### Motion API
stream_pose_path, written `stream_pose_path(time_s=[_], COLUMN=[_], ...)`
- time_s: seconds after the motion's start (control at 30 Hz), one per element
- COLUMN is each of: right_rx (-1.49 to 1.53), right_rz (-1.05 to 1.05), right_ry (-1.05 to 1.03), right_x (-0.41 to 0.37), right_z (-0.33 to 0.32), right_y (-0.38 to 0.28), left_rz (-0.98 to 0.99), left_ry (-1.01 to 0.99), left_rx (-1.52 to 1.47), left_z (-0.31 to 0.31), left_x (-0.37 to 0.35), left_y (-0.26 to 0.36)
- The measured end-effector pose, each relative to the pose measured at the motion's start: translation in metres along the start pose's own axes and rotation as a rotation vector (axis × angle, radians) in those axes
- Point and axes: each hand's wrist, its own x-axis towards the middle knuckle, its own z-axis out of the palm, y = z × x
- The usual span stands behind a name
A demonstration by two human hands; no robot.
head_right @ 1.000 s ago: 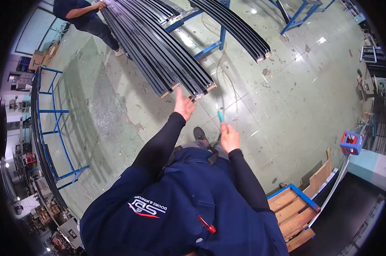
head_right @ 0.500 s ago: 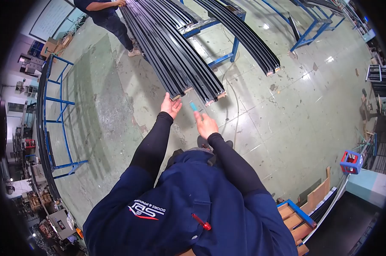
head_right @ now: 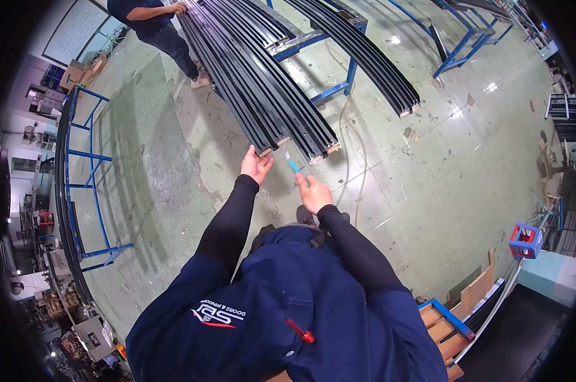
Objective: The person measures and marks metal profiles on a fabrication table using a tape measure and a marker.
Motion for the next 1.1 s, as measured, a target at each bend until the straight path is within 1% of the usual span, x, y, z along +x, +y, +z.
stream_pose_path(time_s=[0.03,0.13,0.17,0.23,0.27,0.37,0.47,0.5,0.6,0.63,0.73,0.83,0.93,0.97,1.07,1.1], right_rx=[0.009,0.002,0.049,0.044,0.042,0.019,0.074,0.086,0.039,0.083,-0.051,-0.011,-0.058,-0.051,-0.093,-0.079], right_rz=[0.0,-0.07,-0.092,-0.085,-0.081,0.025,-0.136,-0.098,0.01,-0.065,-0.098,-0.038,-0.055,-0.03,-0.168,-0.109], right_ry=[0.037,-0.111,-0.152,-0.12,-0.109,-0.065,-0.194,-0.096,-0.073,-0.142,-0.088,-0.1,-0.137,0.001,-0.205,-0.142], right_x=[0.002,0.002,0.0,0.004,0.004,0.002,-0.004,-0.003,0.004,0.003,0.006,0.011,0.017,0.02,0.014,0.013], right_z=[-0.004,-0.002,0.005,0.01,0.013,0.003,0.016,0.018,0.003,0.004,0.008,-0.007,-0.01,-0.008,-0.004,-0.004], right_y=[-0.002,0.0,0.001,0.003,0.004,-0.006,-0.007,-0.009,-0.004,-0.004,-0.01,-0.011,-0.009,-0.009,-0.012,-0.013], left_rz=[0.009,0.015,0.002,-0.015,-0.008,0.009,0.021,0.025,0.037,0.04,0.036,0.025,0.014,0.013,0.018,0.011], left_ry=[-0.01,-0.038,-0.069,-0.133,-0.112,-0.059,-0.063,-0.074,-0.072,-0.073,-0.043,-0.045,-0.033,-0.021,0.002,0.006], left_rx=[-0.011,-0.005,0.0,-0.001,-0.007,0.008,0.05,0.058,0.103,0.119,0.145,0.215,0.322,0.35,0.377,0.397], left_z=[0.004,0.001,-0.001,-0.005,-0.007,-0.001,0.003,0.002,-0.004,-0.001,0.001,0.002,0.007,0.009,0.006,0.007], left_x=[0.001,0.002,0.002,0.006,0.008,-0.001,0.0,-0.001,-0.003,-0.003,-0.004,-0.009,-0.015,-0.017,-0.011,-0.011], left_y=[0.001,0.0,0.0,0.002,0.001,0.004,0.003,0.004,0.007,0.007,0.009,0.013,0.02,0.022,0.019,0.021])
